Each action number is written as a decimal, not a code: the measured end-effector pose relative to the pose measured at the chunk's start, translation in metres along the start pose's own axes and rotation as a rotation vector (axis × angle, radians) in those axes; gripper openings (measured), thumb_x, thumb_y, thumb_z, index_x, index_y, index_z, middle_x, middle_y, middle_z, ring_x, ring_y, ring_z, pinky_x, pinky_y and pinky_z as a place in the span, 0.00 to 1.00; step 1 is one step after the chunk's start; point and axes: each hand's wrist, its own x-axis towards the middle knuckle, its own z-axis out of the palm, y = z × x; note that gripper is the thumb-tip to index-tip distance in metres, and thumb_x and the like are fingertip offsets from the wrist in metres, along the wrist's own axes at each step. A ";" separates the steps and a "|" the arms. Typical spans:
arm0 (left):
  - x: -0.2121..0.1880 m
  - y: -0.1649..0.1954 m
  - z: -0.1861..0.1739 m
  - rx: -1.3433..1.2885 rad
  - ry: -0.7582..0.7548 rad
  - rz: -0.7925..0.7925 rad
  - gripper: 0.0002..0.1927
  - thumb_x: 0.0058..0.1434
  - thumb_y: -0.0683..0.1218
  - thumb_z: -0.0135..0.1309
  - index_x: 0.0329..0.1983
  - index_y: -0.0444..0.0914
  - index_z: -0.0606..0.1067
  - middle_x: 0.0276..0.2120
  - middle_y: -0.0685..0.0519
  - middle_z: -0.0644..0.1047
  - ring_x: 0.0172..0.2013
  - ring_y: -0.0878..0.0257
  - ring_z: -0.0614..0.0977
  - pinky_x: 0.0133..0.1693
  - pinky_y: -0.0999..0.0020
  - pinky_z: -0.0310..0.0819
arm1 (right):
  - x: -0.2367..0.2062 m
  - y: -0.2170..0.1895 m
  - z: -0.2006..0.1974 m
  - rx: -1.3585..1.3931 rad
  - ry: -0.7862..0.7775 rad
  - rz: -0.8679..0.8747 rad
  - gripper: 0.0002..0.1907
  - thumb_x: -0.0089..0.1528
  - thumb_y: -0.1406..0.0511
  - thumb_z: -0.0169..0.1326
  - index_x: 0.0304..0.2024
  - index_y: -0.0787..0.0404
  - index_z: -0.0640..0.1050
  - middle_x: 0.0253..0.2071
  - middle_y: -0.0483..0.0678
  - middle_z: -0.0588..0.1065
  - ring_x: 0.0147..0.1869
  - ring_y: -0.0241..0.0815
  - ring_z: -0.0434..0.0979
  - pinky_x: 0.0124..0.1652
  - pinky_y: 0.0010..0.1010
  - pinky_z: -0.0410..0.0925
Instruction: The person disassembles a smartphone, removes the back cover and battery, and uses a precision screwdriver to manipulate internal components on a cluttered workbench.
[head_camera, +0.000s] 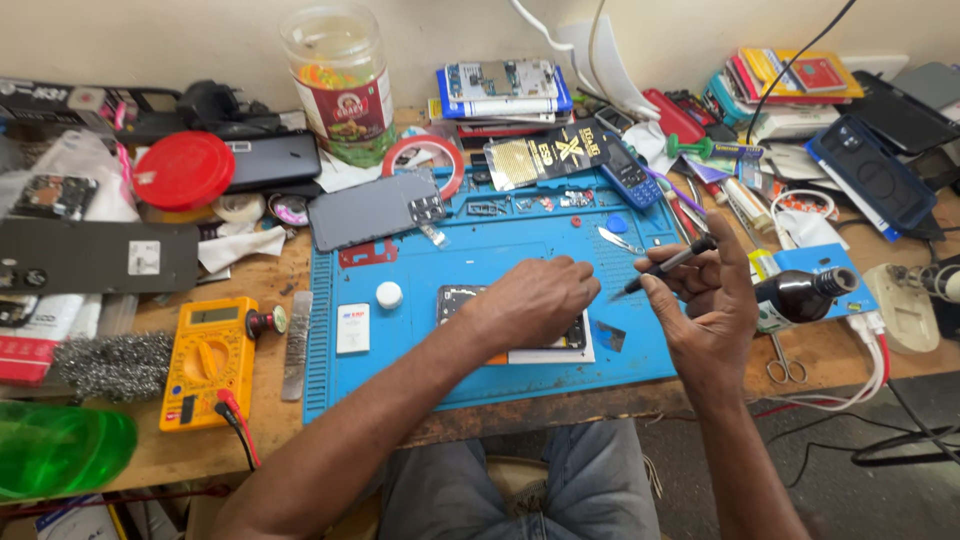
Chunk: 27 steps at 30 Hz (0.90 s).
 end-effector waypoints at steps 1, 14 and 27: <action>0.000 0.000 0.004 0.010 0.008 0.003 0.06 0.59 0.40 0.54 0.37 0.34 0.72 0.36 0.46 0.74 0.43 0.48 0.80 0.40 0.53 0.77 | 0.005 -0.001 -0.003 -0.018 0.002 0.024 0.41 0.65 0.78 0.57 0.77 0.58 0.57 0.53 0.53 0.77 0.54 0.39 0.81 0.53 0.29 0.76; -0.004 -0.069 -0.008 0.020 0.300 -0.067 0.07 0.67 0.42 0.47 0.45 0.35 0.70 0.41 0.44 0.73 0.45 0.47 0.78 0.49 0.52 0.75 | 0.025 0.013 0.011 -0.839 -0.400 0.115 0.33 0.57 0.61 0.64 0.66 0.52 0.74 0.43 0.53 0.80 0.40 0.51 0.82 0.40 0.43 0.73; 0.007 -0.086 0.005 -0.046 0.065 -0.250 0.12 0.59 0.36 0.45 0.43 0.39 0.76 0.44 0.47 0.77 0.48 0.51 0.79 0.51 0.53 0.73 | 0.019 -0.020 0.018 -0.567 -0.234 0.033 0.26 0.59 0.66 0.62 0.61 0.55 0.77 0.43 0.52 0.80 0.39 0.43 0.83 0.36 0.35 0.74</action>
